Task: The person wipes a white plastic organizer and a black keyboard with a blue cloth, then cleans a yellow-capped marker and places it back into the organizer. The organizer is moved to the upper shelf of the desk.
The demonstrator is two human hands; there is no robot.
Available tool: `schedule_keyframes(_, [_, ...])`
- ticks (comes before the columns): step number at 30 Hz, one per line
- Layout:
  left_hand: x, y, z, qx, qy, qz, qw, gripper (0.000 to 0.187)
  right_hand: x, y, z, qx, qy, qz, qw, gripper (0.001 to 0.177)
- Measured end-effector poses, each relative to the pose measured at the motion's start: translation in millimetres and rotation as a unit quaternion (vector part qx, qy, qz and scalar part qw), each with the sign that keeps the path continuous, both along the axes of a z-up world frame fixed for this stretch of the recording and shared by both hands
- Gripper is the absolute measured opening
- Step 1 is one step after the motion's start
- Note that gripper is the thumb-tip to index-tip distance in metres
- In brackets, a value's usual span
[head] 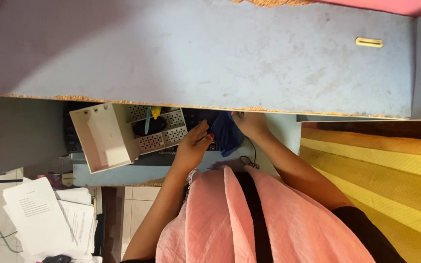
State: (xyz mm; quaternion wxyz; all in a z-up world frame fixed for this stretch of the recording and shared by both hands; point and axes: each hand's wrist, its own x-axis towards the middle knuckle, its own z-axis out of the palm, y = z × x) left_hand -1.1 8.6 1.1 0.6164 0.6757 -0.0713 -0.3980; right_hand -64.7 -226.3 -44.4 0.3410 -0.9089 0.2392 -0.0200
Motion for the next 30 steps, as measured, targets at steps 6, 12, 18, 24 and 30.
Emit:
schedule_keyframes(6, [2.5, 48.0, 19.1, -0.037, 0.014, -0.012, 0.999, 0.059, 3.9, 57.9, 64.7, 0.027, -0.125, 0.013, 0.992, 0.034])
schedule_keyframes(12, [26.4, 102.7, 80.8, -0.002, -0.084, 0.044, 0.995, 0.037, 36.8, 124.8, 106.2, -0.065, -0.200, 0.125, 0.970, 0.033])
schedule_keyframes(18, [78.8, 134.4, 126.2, 0.179, -0.555, 0.008, 0.813, 0.048, 83.7, 180.9, 120.0, -0.195, -0.205, 0.153, 0.947, 0.045])
schedule_keyframes(24, [103.7, 134.4, 114.7, 0.190, -0.616, -0.061, 0.762, 0.047, 116.6, 201.7, 120.1, -0.222, -0.137, 0.127, 0.957, 0.063])
schedule_keyframes(30, [113.5, 130.4, 91.8, 0.193, -0.631, -0.064, 0.749, 0.030, 132.1, 195.8, 112.9, -0.235, -0.050, 0.143, 0.960, 0.065])
